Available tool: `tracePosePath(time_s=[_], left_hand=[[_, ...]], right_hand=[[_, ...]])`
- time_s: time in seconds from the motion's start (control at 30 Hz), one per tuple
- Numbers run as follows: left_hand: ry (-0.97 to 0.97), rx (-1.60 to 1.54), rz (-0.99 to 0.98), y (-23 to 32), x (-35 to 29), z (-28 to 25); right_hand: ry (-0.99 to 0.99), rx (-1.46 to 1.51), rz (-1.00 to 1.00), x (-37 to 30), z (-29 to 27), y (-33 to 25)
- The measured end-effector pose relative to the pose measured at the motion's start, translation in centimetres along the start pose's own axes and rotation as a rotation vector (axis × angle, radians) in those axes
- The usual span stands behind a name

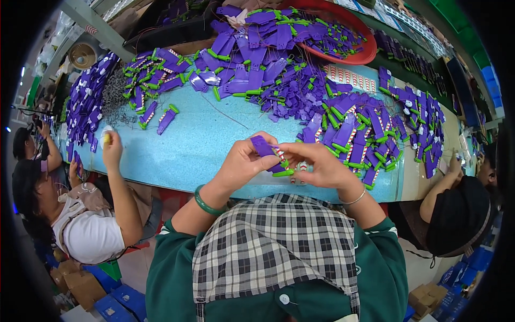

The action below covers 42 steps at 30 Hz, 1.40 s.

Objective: The person peels stickers from a backing sheet and attaches them onto plastic toy parts, pressing them firmly into place and setting the assembled pieces on the table.

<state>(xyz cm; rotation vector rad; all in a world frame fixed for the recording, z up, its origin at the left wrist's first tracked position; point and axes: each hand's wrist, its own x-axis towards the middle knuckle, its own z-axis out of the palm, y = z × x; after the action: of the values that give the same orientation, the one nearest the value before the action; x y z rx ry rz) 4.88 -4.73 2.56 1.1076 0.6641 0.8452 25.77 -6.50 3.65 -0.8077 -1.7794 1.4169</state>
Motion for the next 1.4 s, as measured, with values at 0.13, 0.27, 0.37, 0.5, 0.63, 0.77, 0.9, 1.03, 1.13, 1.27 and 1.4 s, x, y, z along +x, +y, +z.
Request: tracePosePath(time_s=[0.13, 0.27, 0.37, 0.5, 0.63, 0.77, 0.9, 1.03, 1.13, 1.27, 1.4], left_hand=[[-0.006, 0.404, 0.091, 1.8, 0.0, 0.5], [-0.126, 0.694, 0.199, 3.4, -0.1, -0.5], [-0.077, 0.431, -0.049, 4.4, -1.3, -2.9], [0.196, 0.238, 0.052, 4.4, -1.6, -3.7], [0.321, 0.152, 0.177, 3.1, -1.2, -3.2], [0.296, 0.326, 0.151, 1.4, -1.0, -3.1], [0.206, 0.276, 0.083, -0.4, -0.2, -1.9], [0.087, 0.295, 0.030, -1.1, 0.7, -0.4], [0.018, 0.415, 0.004, -0.7, 0.9, 0.8], [-0.018, 0.546, 0.050, -1.4, 0.7, 1.4], [-0.040, 0.796, 0.134, -0.7, 0.5, 1.8]], right_hand=[[0.091, -0.250, -0.073, 2.1, -1.2, -2.1], [-0.067, -0.776, -0.239, 3.2, -1.7, -2.0], [0.051, -1.284, -0.185, 4.5, -5.0, -0.5], [0.080, -1.375, -0.170, 6.3, -6.2, 1.5], [0.024, -1.369, -0.191, 7.3, -5.8, 2.8], [0.149, -1.010, -0.121, 6.8, -6.2, 2.5], [0.256, -0.178, 0.266, 5.4, -4.5, -0.3], [0.307, 0.250, 0.271, 3.2, -2.3, -0.5], [0.344, 0.198, 0.229, 2.0, -1.0, -0.2], [0.382, -0.105, 0.085, 1.3, 0.6, 0.2], [0.446, -0.388, 0.040, 1.0, 1.6, -0.8]])
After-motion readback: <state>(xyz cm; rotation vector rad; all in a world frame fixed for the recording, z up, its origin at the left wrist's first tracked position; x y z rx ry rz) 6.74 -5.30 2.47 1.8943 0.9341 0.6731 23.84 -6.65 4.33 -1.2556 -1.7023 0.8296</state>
